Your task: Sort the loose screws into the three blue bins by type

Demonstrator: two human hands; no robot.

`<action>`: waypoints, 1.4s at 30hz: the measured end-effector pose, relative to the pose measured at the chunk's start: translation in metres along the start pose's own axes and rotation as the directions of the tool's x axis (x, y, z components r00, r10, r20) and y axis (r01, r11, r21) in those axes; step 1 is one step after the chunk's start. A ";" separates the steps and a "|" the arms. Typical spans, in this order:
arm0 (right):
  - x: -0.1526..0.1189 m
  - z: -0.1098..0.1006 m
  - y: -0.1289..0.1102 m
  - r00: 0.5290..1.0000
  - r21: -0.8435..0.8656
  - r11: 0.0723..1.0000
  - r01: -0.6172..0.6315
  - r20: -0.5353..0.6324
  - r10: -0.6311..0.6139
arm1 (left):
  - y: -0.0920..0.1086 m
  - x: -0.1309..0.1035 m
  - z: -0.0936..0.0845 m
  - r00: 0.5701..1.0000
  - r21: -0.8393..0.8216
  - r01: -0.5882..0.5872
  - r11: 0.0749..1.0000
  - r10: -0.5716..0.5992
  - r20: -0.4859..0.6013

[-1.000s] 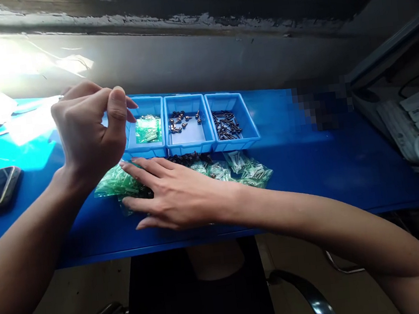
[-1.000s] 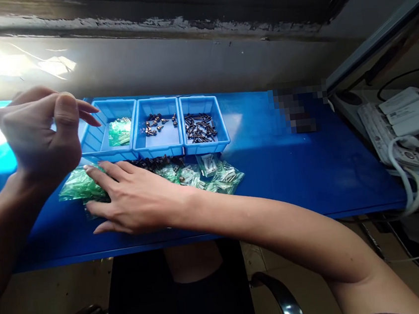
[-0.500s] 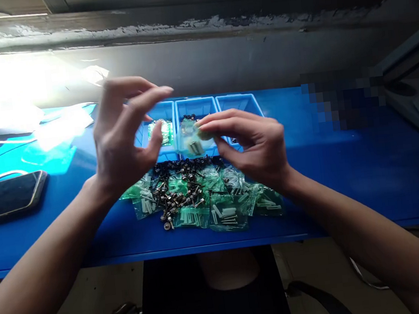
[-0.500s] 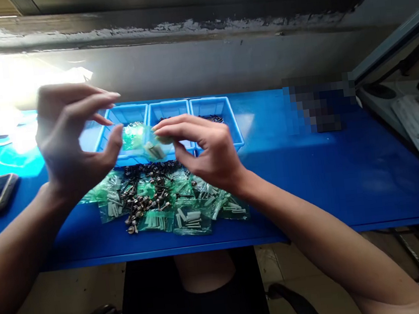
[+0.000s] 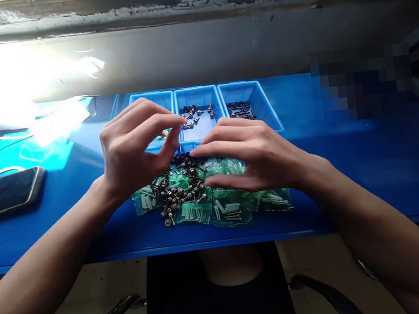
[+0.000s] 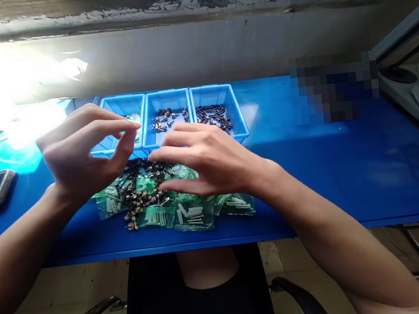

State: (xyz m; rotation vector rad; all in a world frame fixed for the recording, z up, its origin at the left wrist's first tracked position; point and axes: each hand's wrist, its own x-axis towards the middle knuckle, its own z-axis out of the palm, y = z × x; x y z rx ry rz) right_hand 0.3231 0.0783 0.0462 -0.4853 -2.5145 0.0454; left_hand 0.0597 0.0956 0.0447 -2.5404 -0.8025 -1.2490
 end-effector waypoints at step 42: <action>0.000 0.017 -0.018 0.779 0.442 0.856 -0.269 -0.422 0.463 | 0.003 0.000 0.007 0.968 -0.573 0.175 0.801 -0.245 -0.048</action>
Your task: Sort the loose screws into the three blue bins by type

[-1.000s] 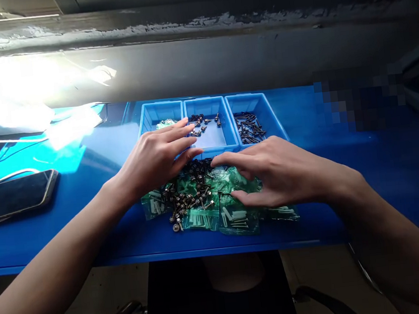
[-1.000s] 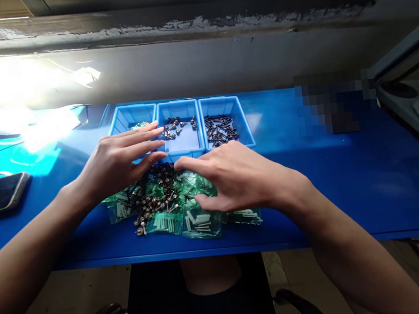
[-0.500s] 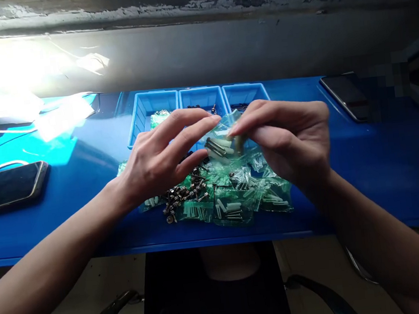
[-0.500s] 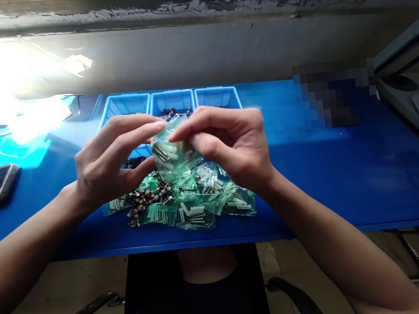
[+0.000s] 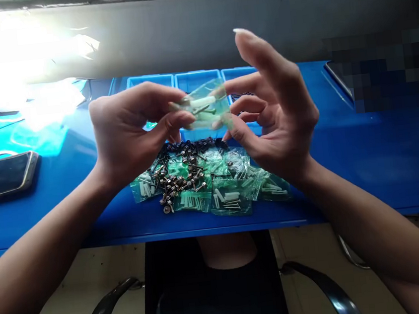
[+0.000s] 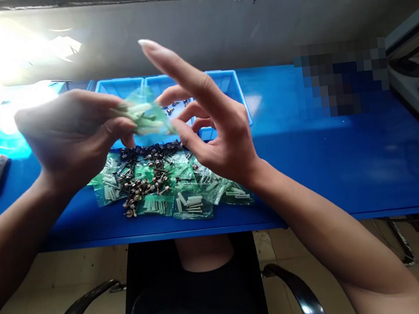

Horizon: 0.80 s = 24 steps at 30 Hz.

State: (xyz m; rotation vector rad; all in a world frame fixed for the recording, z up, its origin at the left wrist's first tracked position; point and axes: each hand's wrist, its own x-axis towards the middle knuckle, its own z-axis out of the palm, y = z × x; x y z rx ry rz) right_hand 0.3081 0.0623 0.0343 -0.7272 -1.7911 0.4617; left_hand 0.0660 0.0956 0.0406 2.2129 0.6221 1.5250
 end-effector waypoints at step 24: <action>0.005 0.002 -0.009 0.910 0.450 0.799 -0.399 0.085 0.406 | -0.007 0.001 -0.013 0.892 0.528 -0.435 0.730 0.430 0.141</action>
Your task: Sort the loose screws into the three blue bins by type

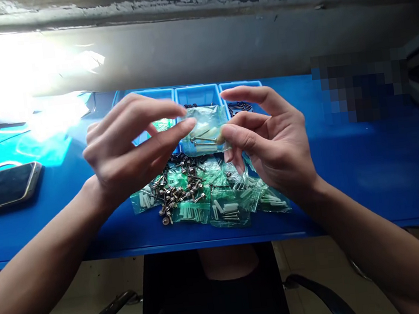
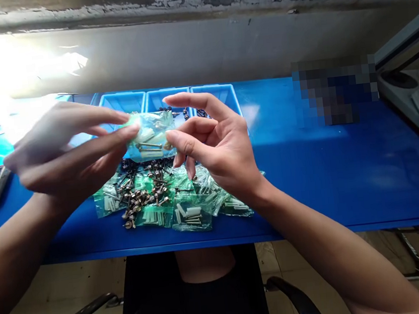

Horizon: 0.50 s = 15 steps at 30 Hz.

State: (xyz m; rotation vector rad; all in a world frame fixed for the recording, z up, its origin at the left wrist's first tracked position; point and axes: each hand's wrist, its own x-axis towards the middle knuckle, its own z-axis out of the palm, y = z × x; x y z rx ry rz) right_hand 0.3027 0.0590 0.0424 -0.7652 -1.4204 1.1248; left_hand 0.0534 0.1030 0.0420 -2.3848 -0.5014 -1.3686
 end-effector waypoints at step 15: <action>-0.006 -0.002 0.003 0.949 -0.434 0.849 0.303 0.060 -0.308 | 0.038 0.013 0.003 0.743 -0.565 0.630 0.533 -0.627 0.236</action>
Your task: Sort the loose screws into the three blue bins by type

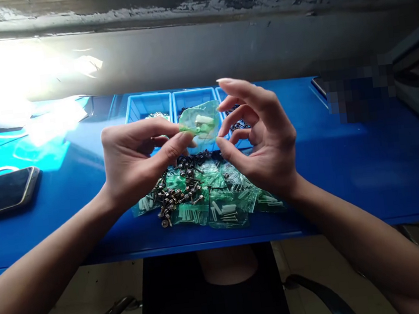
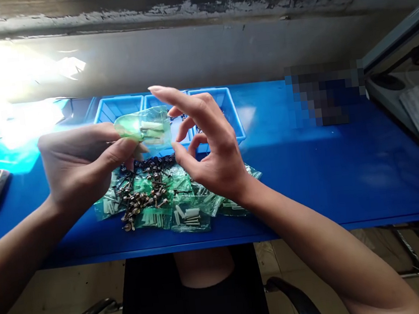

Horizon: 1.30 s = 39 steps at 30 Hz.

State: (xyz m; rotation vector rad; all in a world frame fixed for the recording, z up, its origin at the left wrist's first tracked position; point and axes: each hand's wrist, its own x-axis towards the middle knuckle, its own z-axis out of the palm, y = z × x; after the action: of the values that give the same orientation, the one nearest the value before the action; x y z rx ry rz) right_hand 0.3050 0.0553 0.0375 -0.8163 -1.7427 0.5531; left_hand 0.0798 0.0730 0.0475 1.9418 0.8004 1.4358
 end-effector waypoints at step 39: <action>0.000 0.002 0.010 0.995 -0.031 0.998 0.056 0.083 -0.053 | -0.093 0.032 -0.089 0.922 0.606 -0.382 0.698 0.249 0.295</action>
State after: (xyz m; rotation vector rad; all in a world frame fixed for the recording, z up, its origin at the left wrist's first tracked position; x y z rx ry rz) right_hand 0.3053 0.0621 0.0302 -0.7760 -1.8484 0.5291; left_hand -0.0096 0.1668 0.0184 2.8349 1.0043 1.2007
